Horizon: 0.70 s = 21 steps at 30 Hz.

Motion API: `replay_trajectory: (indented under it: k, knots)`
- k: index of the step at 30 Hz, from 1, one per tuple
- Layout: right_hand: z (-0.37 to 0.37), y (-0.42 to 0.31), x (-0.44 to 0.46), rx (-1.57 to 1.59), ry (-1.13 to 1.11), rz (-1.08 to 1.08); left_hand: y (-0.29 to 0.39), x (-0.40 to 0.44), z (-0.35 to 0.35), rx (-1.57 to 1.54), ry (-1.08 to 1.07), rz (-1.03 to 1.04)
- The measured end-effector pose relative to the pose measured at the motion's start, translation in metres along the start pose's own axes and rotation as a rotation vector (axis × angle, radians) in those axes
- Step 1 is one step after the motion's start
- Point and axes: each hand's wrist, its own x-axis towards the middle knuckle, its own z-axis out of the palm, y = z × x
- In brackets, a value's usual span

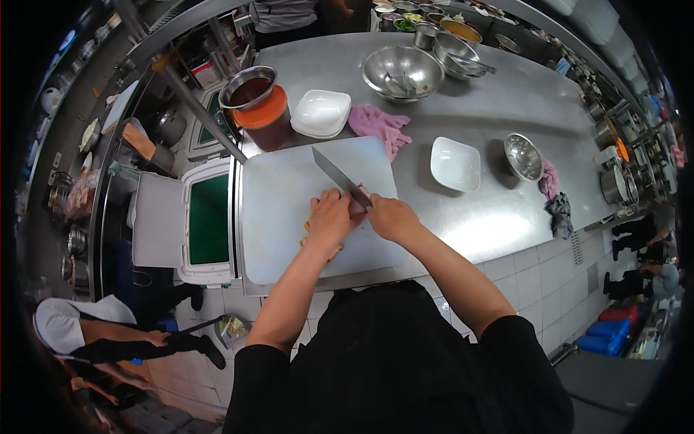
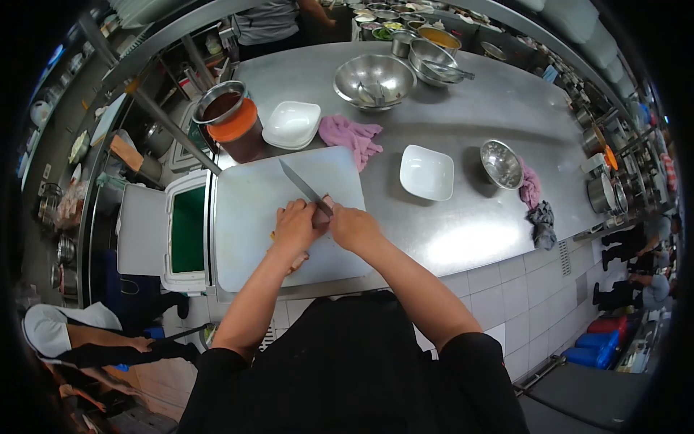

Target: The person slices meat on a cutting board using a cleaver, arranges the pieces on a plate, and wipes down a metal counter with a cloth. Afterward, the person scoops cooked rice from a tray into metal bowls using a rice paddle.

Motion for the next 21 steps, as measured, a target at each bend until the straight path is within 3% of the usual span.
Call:
replay_trajectory:
  k: [8, 16, 21]
  knots:
    - [0.004, 0.003, 0.006, 0.03, 0.04, -0.039, -0.003, -0.013, -0.022, 0.044, -0.098, -0.064]
    - [-0.052, -0.02, -0.013, 0.159, 0.097, -0.048, 0.001, -0.022, -0.018, 0.028, 0.02, -0.04]
    - [0.002, -0.005, -0.001, 0.008, -0.004, -0.094, 0.001, -0.019, -0.015, 0.044, 0.037, -0.043]
